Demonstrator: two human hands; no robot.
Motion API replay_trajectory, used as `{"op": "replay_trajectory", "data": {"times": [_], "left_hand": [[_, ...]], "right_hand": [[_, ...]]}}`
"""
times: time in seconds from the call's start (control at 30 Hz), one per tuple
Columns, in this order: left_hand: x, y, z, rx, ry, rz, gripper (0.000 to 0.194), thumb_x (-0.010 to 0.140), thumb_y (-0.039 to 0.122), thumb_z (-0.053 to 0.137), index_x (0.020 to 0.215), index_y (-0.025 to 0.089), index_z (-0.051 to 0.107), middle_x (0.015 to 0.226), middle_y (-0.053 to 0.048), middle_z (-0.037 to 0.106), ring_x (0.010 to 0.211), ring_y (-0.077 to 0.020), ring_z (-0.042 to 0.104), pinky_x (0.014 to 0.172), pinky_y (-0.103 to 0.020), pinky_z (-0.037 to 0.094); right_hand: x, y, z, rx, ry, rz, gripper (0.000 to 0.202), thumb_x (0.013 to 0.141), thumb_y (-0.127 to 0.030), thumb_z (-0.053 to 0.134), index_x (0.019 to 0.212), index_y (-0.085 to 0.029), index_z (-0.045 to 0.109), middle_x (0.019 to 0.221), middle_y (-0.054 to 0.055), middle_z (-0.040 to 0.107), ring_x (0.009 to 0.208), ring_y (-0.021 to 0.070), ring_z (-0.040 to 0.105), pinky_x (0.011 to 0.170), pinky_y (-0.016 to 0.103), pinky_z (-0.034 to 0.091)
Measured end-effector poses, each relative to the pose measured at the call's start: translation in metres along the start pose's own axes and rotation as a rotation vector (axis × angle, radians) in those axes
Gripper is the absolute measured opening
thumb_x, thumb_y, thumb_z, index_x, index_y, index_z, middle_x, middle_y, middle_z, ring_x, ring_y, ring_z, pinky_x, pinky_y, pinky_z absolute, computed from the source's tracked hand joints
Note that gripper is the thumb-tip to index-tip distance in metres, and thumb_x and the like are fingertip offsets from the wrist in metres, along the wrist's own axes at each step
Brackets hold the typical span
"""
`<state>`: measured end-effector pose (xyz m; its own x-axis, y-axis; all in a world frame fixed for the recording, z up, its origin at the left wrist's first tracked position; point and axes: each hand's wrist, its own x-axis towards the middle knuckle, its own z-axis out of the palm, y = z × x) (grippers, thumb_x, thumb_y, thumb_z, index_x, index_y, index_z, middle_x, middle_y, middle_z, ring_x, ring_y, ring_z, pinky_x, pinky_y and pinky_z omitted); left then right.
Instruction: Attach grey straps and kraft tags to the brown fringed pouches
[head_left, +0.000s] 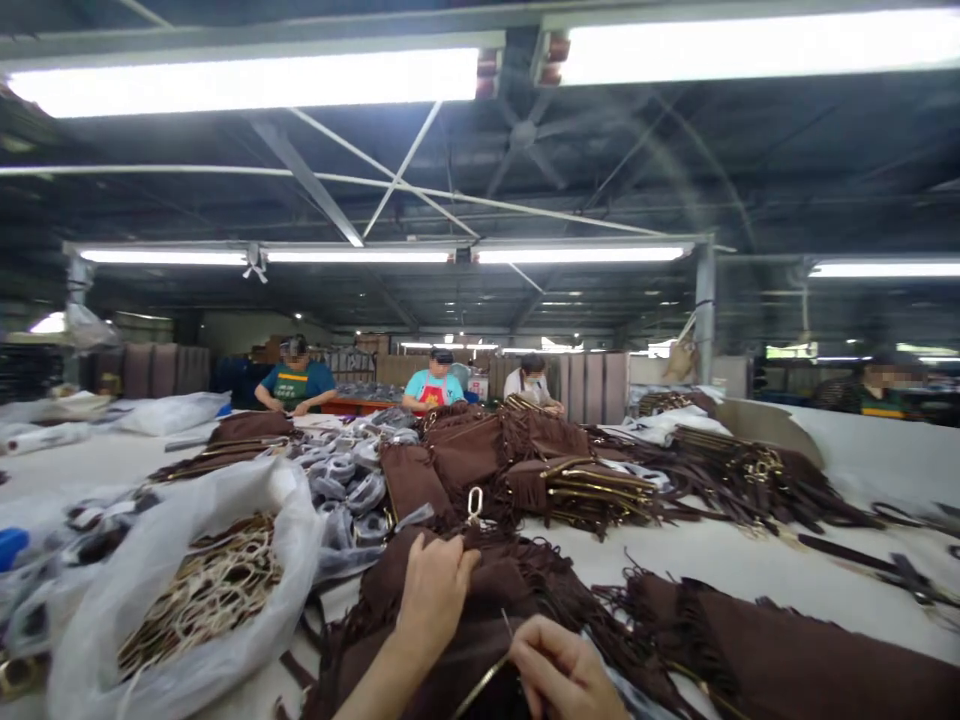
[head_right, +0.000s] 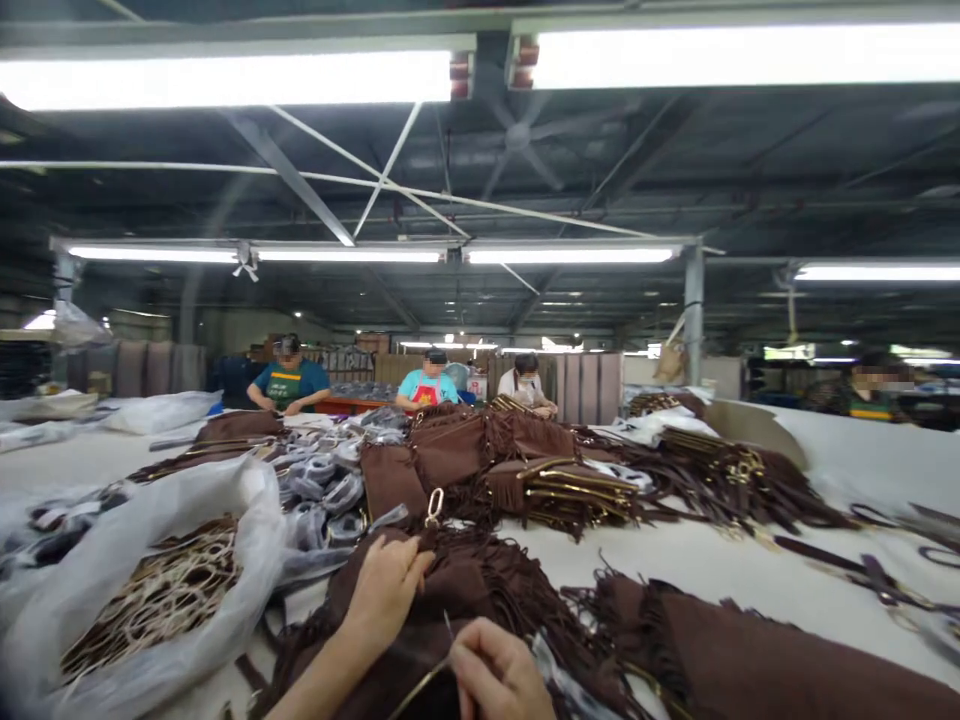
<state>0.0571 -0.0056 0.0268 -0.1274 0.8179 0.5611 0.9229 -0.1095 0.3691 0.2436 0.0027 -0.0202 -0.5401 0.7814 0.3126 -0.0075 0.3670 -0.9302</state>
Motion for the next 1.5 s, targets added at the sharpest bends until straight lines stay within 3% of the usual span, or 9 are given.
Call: {"op": "replay_trajectory", "data": {"times": [0.07,0.13,0.23,0.37,0.6,0.87,1.27,1.5], "left_hand": [[-0.007,0.006,0.017,-0.03,0.002,-0.005,0.029,0.095,0.02,0.043,0.102,0.017,0.071,0.088,-0.009,0.075,0.089,-0.0245,0.068,0.109,-0.057,0.032],[-0.019,0.004,0.029,-0.085,0.003,0.024,0.037,0.092,0.014,0.044,0.121,0.021,0.065,0.101,-0.008,0.075,0.097,-0.0232,0.068,0.112,-0.058,0.028],[-0.032,-0.006,0.037,-0.162,0.018,0.11,0.046,0.089,0.01,0.045,0.13,0.026,0.059,0.108,-0.006,0.074,0.098,-0.0222,0.068,0.114,-0.061,0.026],[-0.035,-0.013,0.03,-0.223,0.012,0.194,0.045,0.088,0.008,0.048,0.126,0.027,0.061,0.106,-0.006,0.075,0.097,-0.0225,0.069,0.116,-0.066,0.02],[-0.036,-0.006,0.02,-0.242,-0.05,0.216,0.038,0.087,0.006,0.049,0.115,0.026,0.065,0.109,-0.003,0.075,0.105,-0.0235,0.067,0.117,-0.068,0.008],[-0.04,-0.001,0.015,-0.244,-0.111,0.171,0.038,0.086,0.006,0.05,0.115,0.027,0.066,0.112,-0.004,0.074,0.11,-0.0254,0.065,0.116,-0.071,0.008],[-0.041,-0.005,0.019,-0.264,-0.132,0.199,0.044,0.087,0.005,0.045,0.119,0.027,0.065,0.114,-0.004,0.073,0.114,-0.0255,0.062,0.114,-0.073,0.008],[-0.043,-0.002,0.012,-0.275,-0.181,0.2,0.046,0.085,0.005,0.045,0.118,0.029,0.066,0.111,-0.004,0.073,0.119,-0.0273,0.059,0.114,-0.073,0.004]], "right_hand": [[0.012,-0.003,0.006,0.127,0.024,0.065,0.042,0.078,-0.059,0.064,0.065,-0.021,0.054,0.044,-0.006,0.046,0.042,0.0091,0.031,0.045,0.023,0.021],[0.02,0.003,0.013,0.246,0.06,0.103,0.042,0.073,-0.059,0.067,0.064,-0.021,0.053,0.043,-0.007,0.045,0.041,0.0082,0.029,0.044,0.022,0.017],[0.024,0.015,0.02,0.325,0.134,0.134,0.046,0.068,-0.061,0.07,0.059,-0.022,0.049,0.039,-0.009,0.038,0.039,0.0067,0.025,0.042,0.022,0.013],[0.016,0.015,0.02,0.341,0.16,0.194,0.045,0.069,-0.061,0.071,0.064,-0.021,0.051,0.04,-0.012,0.035,0.037,0.0048,0.017,0.04,0.023,0.008],[0.006,0.015,0.016,0.331,0.17,0.175,0.047,0.072,-0.062,0.072,0.065,-0.02,0.051,0.041,-0.012,0.034,0.038,0.0047,0.017,0.04,0.023,0.007],[0.007,0.037,0.02,0.303,0.196,0.108,0.051,0.074,-0.068,0.068,0.064,-0.021,0.051,0.04,-0.011,0.034,0.038,0.0053,0.018,0.042,0.023,0.012],[0.005,0.034,0.019,0.284,0.149,0.093,0.052,0.074,-0.069,0.068,0.065,-0.02,0.053,0.042,-0.01,0.036,0.04,0.0063,0.021,0.043,0.024,0.013],[0.002,0.029,0.019,0.235,0.19,0.064,0.051,0.079,-0.066,0.066,0.061,-0.021,0.048,0.046,-0.009,0.036,0.042,0.0071,0.022,0.043,0.024,0.016]]}}
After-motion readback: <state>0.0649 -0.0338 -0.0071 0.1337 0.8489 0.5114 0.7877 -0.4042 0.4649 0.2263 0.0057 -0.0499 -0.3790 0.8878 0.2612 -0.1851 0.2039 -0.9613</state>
